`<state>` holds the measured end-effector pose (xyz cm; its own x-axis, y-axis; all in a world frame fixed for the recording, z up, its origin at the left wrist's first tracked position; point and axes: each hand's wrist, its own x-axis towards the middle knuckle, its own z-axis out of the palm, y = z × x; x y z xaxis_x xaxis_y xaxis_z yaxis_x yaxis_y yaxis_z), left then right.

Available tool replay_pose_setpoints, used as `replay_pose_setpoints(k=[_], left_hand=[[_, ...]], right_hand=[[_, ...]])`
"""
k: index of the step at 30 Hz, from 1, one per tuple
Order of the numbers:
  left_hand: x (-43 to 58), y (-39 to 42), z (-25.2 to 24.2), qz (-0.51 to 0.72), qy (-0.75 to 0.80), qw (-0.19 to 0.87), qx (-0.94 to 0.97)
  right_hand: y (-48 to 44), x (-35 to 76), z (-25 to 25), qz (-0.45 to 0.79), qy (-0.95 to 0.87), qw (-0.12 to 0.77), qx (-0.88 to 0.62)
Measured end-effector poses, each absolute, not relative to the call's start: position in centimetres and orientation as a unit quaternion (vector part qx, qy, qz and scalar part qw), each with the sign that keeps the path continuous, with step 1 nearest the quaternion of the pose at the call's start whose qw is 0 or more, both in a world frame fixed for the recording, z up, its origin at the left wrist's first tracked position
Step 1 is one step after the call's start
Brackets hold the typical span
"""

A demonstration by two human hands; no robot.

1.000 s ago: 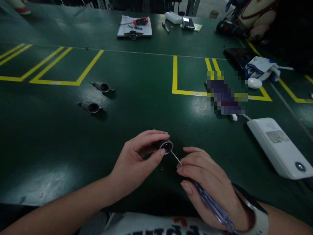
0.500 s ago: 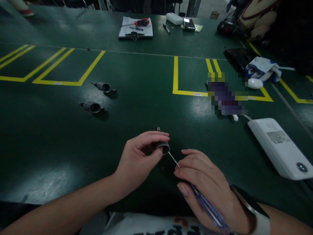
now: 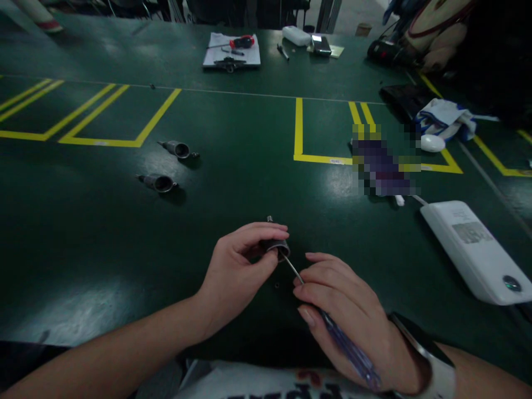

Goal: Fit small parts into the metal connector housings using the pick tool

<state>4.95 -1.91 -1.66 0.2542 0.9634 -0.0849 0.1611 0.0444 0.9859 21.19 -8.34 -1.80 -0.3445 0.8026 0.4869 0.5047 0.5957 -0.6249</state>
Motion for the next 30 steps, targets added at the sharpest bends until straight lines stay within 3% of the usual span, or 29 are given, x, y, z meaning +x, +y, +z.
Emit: replay_pose_setpoints(k=[14,20,24,30], left_hand=[[4.9,-2.0,-1.7,0.366,0.488,0.54,0.581],[4.6,-1.4,-1.4,0.381,0.472,0.641,0.471],[4.1,-0.6,-0.9,0.402,0.443,0.69,0.408],[3.6,-0.1,-0.8,0.425,0.377,0.746,0.348]], right_hand=[[-8.5,21.1,-2.1,0.163,-0.814,0.378,-0.41],[-8.3,22.0,-1.4,0.355,-0.687,0.465,-0.432],[-7.7,22.4,-1.9,0.499,-0.588,0.424,-0.475],[-7.6,22.4,-2.6,0.525,-0.588,0.38,-0.484]])
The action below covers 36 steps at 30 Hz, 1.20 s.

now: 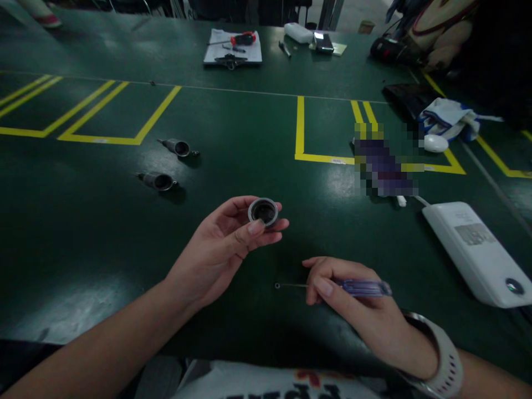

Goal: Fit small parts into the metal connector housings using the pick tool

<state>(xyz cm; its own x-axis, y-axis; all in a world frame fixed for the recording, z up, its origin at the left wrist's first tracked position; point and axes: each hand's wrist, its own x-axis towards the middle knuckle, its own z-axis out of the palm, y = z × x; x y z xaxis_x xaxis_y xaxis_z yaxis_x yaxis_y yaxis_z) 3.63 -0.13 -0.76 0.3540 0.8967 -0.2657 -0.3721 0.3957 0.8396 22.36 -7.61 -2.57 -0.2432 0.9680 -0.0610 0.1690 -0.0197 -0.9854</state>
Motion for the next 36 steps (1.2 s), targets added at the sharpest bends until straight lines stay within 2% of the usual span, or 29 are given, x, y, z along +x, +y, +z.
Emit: replay_pose_setpoints(k=[6,14,21,30,33,36], left_hand=[[3.7,0.0,-1.1,0.427,0.344,0.778,0.307],[3.7,-0.3,-0.6,0.406,0.404,0.752,0.326],[4.0,-0.4,-0.7,0.4,0.424,0.732,0.353],[4.1,-0.6,-0.7,0.393,0.422,0.726,0.375],[4.1,-0.7,-0.8,0.395,0.419,0.723,0.381],[4.1,-0.7,-0.9,0.394,0.419,0.719,0.39]], right_hand=[[-7.7,21.9,-2.2,0.49,-0.641,0.345,-0.48],[-8.3,21.8,-1.1,0.365,-0.757,0.315,-0.441],[-8.1,21.4,-1.3,0.246,-0.872,0.287,-0.312],[-8.0,22.0,-1.9,0.466,-0.649,0.335,-0.5],[-8.0,22.0,-1.9,0.463,-0.651,0.323,-0.508],[-7.9,21.9,-1.3,0.414,-0.758,0.284,-0.417]])
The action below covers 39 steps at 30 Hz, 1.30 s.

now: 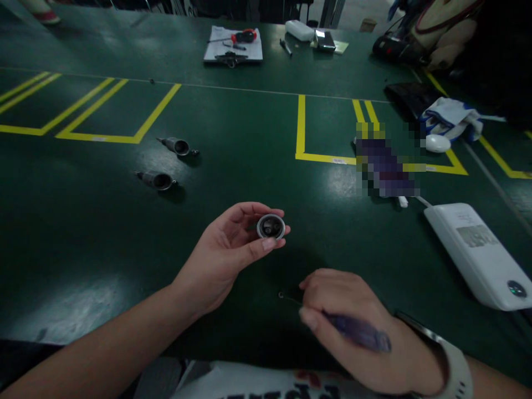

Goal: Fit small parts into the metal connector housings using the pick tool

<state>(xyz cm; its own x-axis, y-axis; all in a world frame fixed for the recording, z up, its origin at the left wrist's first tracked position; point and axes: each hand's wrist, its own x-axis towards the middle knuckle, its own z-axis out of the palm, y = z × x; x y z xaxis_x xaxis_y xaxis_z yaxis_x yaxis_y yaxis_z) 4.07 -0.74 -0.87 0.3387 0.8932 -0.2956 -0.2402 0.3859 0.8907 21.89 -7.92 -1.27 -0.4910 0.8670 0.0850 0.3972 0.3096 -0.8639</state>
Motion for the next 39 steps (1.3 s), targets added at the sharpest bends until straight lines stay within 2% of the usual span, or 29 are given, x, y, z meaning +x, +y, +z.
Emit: replay_pose_setpoints(k=[3,7,13,20,25,39], left_hand=[[4.0,-0.8,-1.1,0.389,0.416,0.712,0.41],[3.8,-0.8,-1.4,0.389,0.422,0.687,0.446],[3.7,-0.8,-1.4,0.387,0.454,0.657,0.462],[3.7,-1.1,-1.0,0.373,0.475,0.62,0.501],[3.9,-1.3,-0.6,0.327,0.481,0.575,0.577],[4.5,-1.9,-0.9,0.336,0.474,0.476,0.66]], right_hand=[[-7.8,21.9,-0.8,0.353,-0.836,0.255,-0.334],[-7.8,21.9,-1.3,0.359,-0.817,0.276,-0.356],[-7.8,21.7,-2.7,0.337,-0.797,0.347,-0.361],[-8.1,22.3,-1.8,0.267,-0.767,0.468,-0.347],[-7.9,22.2,-1.4,0.223,-0.776,0.461,-0.368],[-7.7,21.6,-1.4,0.228,-0.776,0.435,-0.396]])
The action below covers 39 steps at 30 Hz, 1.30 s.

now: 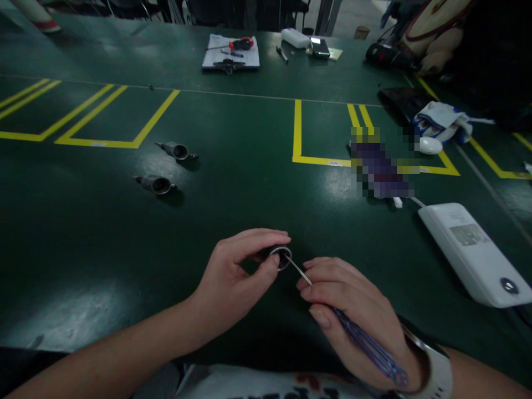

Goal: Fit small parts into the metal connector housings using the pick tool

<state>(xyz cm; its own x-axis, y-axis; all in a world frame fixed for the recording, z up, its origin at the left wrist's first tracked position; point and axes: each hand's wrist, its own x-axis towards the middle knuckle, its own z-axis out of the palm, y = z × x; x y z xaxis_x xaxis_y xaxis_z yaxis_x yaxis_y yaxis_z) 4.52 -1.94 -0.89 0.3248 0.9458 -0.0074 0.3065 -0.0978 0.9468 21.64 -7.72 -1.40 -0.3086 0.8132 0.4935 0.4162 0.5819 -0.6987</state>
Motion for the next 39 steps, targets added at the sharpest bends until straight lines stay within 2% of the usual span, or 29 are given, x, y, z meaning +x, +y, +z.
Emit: replay_pose_setpoints(k=[26,39], left_hand=[[4.49,-1.85,-1.08,0.351,0.477,0.433,0.68],[4.53,-1.73,-1.22,0.349,0.475,0.424,0.688]], right_hand=[[-8.03,21.45,-1.48,0.207,-0.79,0.438,-0.377],[-8.46,21.11,-1.79,0.179,-0.794,0.406,-0.415]])
